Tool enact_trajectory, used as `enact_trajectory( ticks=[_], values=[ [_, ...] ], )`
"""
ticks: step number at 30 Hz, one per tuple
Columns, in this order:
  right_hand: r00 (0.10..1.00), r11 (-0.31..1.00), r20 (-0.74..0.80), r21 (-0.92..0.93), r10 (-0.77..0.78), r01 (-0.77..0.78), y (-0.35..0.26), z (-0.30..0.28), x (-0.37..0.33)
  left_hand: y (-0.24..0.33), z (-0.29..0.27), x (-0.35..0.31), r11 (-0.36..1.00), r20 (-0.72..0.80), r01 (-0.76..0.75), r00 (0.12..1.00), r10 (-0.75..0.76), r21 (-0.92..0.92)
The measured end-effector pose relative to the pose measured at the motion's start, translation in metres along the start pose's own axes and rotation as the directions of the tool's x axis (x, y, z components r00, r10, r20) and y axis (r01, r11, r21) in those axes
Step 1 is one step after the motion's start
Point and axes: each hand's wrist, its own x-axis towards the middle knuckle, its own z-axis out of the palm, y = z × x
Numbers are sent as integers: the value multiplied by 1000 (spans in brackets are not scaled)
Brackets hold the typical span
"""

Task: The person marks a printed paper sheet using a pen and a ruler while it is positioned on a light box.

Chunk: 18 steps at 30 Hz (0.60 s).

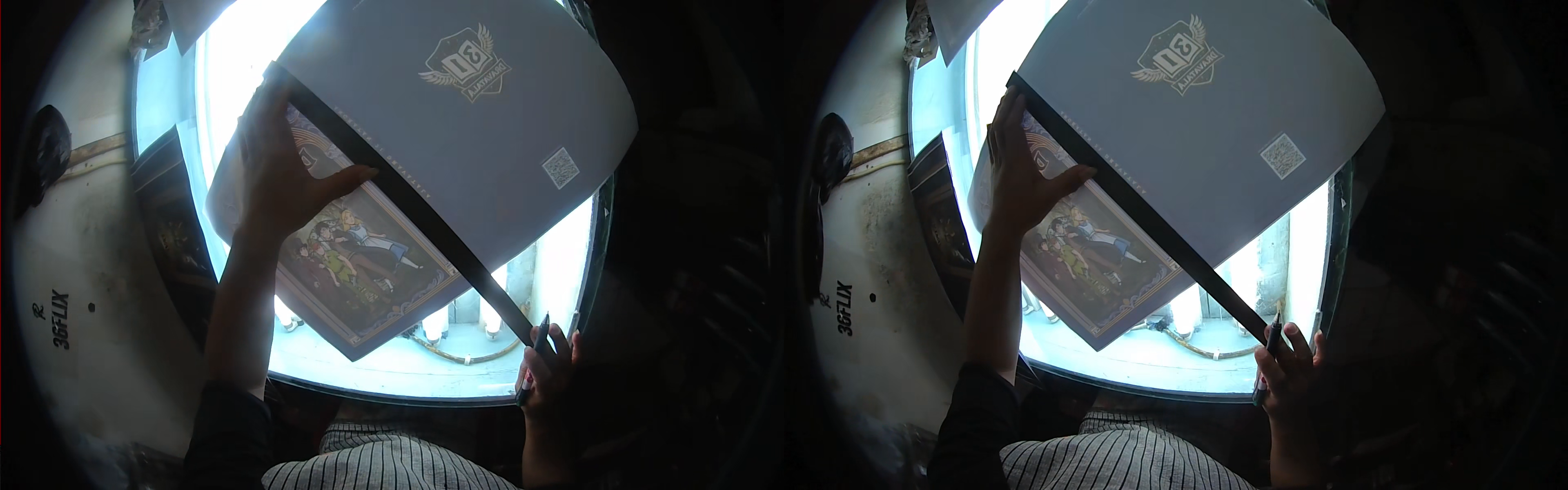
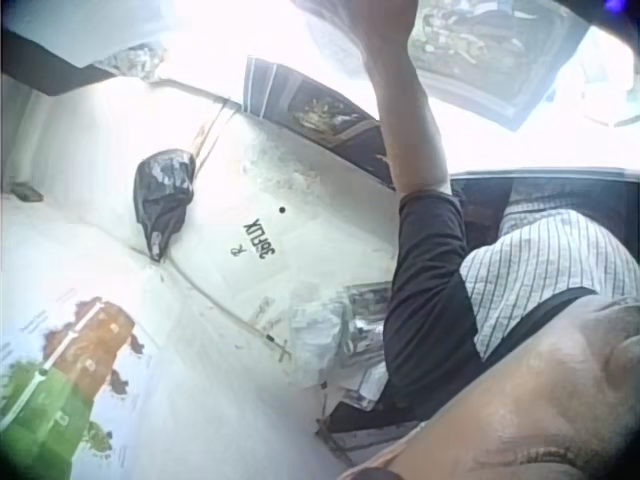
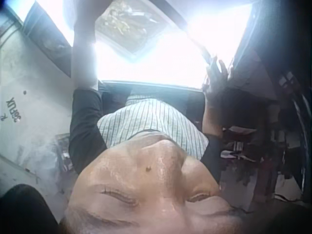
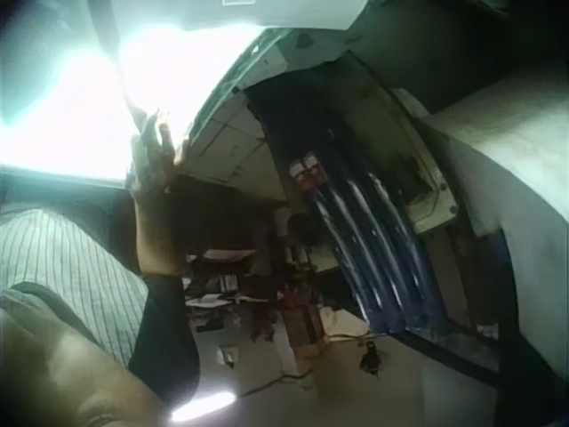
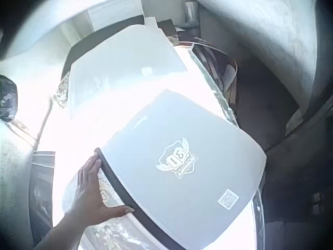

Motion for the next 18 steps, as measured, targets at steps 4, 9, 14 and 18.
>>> enact_trajectory(
  ticks=[4, 9, 14, 18],
  values=[
    [1000, 1000, 20, -26, 3, -3, -1, -3, 2, 9, -3, 1, 993, 77, 94, 993, -89, -75],
    [999, 1000, 41, -17, -5, 5, -3, -9, 6, -1, 8, 1, 1000, -18, -9, 1000, 9, 8],
    [994, 1000, 109, 9, -3, 2, 3, -14, 2, 4, 8, 2, 1000, -6, -23, 1000, 23, -20],
    [993, 998, 120, 59, 19, -26, -4, -9, 3, -2, -6, -1, 998, 38, 44, 998, -42, -55]
  ],
)
